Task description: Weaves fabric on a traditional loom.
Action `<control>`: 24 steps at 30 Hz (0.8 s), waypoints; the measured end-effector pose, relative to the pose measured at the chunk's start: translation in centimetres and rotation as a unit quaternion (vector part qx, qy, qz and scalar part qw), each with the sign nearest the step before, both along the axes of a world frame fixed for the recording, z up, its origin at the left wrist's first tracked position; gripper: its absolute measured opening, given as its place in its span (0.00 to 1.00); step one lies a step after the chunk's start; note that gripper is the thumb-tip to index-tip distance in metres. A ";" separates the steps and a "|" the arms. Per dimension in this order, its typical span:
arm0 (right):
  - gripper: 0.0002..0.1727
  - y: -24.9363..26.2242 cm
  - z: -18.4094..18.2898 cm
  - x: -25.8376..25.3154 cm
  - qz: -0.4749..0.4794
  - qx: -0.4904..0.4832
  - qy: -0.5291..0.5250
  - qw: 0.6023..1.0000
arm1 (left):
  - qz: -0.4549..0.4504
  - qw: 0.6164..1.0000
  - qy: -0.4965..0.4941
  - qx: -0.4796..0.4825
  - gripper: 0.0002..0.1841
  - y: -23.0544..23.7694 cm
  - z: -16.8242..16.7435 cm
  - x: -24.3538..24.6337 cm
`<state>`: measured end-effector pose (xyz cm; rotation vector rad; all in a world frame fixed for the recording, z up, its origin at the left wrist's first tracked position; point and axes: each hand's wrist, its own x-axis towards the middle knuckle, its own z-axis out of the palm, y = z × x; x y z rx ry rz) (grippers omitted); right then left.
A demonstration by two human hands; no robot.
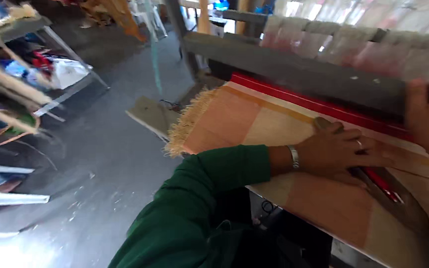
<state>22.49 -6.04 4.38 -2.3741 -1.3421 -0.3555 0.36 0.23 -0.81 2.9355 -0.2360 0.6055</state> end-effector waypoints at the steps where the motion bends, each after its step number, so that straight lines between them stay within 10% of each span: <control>1: 0.49 -0.7 -0.1 0.0 -0.001 -0.002 -0.015 1.000 | -0.001 1.000 0.002 0.008 0.31 -0.1 -0.2 0.2; 24: 0.55 -0.1 3.3 -2.0 -0.014 -0.059 -0.018 0.998 | 0.016 0.999 0.000 0.050 0.28 0.5 0.1 0.5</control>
